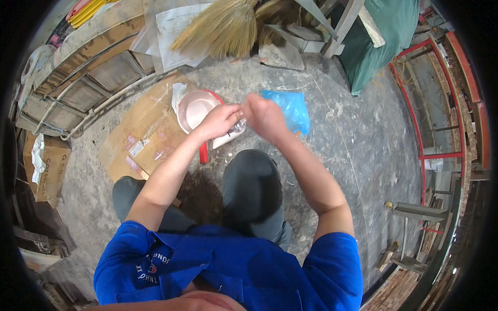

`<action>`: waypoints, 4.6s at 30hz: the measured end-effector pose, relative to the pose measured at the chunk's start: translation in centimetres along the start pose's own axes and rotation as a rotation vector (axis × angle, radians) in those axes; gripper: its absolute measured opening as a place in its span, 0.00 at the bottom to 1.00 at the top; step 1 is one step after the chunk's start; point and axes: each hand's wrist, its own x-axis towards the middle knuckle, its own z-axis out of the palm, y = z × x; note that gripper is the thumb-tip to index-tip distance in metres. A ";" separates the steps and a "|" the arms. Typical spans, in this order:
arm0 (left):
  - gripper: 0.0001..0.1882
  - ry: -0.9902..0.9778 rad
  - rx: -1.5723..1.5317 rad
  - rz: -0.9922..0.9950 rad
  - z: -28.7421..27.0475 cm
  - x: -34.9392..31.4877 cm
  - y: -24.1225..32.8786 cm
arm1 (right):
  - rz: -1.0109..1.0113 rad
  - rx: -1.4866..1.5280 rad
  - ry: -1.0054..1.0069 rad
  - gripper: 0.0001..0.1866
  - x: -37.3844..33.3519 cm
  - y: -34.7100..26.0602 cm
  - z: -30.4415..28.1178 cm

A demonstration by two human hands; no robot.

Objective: The person pours a white powder from a red scoop into small plastic bags, then ties each bag shut. The process is repeated multiple times with different bags.

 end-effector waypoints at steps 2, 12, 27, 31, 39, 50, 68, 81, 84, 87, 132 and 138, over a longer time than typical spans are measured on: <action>0.12 0.203 -0.065 0.003 0.1 0.1 -0.7 | -0.075 0.014 -0.069 0.06 -1.4 -1.7 0.1; 0.08 0.458 -0.863 -0.132 -2.3 1.5 -1.4 | -0.219 0.214 0.066 0.08 -0.9 -1.8 -2.0; 0.08 -0.042 -0.097 0.091 -3.7 0.5 2.9 | 0.699 1.338 -0.236 0.05 2.3 -1.0 -2.5; 0.08 0.213 -0.299 -0.002 -2.6 0.9 -0.9 | -0.240 0.100 0.179 0.05 1.3 -4.6 -0.4; 0.07 0.102 -0.664 0.020 -1.4 1.0 0.0 | 0.759 1.644 -0.284 0.09 0.0 -0.2 -0.8; 0.08 0.333 -0.480 -0.186 -1.5 1.4 0.0 | -0.290 0.014 0.262 0.05 -1.8 -3.3 1.6; 0.10 0.169 -0.057 -0.111 0.9 1.1 -0.3 | -0.148 -0.013 0.002 0.14 -2.6 -2.8 -0.5; 0.11 0.327 0.065 0.032 5.3 0.0 -0.1 | 0.554 0.935 -0.302 0.19 -7.2 5.3 5.1; 0.11 0.265 0.194 -0.023 5.9 -0.8 -0.5 | 0.370 0.857 -0.154 0.11 -8.4 7.9 6.9; 0.10 0.258 0.187 0.005 7.4 -1.7 -2.1 | 0.394 0.945 -0.129 0.10 -10.3 9.9 8.7; 0.10 0.588 0.379 -0.466 -22.1 -16.4 -10.1 | 1.078 -0.363 -0.227 0.15 -15.5 25.6 9.0; 0.09 0.463 0.610 -0.466 -19.3 -14.5 -8.8 | 1.165 -0.294 0.010 0.16 -17.3 23.5 8.5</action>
